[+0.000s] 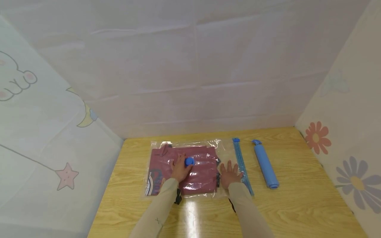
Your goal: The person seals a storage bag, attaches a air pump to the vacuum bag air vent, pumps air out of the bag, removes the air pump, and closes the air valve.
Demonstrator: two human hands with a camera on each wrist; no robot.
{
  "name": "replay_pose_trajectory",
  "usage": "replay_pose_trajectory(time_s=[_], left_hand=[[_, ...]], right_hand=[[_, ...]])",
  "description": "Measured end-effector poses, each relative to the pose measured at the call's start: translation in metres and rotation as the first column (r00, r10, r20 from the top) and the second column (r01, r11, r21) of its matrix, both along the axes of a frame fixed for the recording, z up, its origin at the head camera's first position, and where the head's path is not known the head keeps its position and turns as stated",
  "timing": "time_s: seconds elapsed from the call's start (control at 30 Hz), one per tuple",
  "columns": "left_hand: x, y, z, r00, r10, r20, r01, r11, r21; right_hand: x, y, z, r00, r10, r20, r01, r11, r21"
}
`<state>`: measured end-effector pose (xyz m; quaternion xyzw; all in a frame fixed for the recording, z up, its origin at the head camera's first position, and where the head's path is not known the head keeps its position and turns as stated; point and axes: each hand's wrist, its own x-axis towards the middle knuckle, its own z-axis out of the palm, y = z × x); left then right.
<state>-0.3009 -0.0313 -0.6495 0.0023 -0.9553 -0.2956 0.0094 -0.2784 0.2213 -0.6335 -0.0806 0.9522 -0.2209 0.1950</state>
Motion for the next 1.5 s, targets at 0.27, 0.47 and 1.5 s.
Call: replay_pose_trajectory(time_s=[0.27, 0.47, 1.5], left_hand=[[0.001, -0.006, -0.001, 0.999, 0.011, -0.053, -0.013, 0.999, -0.031], [0.001, -0.023, 0.002, 0.992, 0.036, -0.120, -0.043, 0.998, -0.055], [0.062, -0.199, 0.022, 0.907, 0.420, -0.008, -0.418, 0.901, -0.116]], right_hand=[[0.000, -0.002, -0.001, 1.000, 0.006, -0.007, -0.006, 1.000, 0.007], [0.001, -0.001, 0.002, 1.000, 0.003, -0.008, -0.003, 1.000, 0.007], [0.001, 0.005, 0.002, 1.000, 0.008, -0.021, -0.008, 1.000, -0.004]])
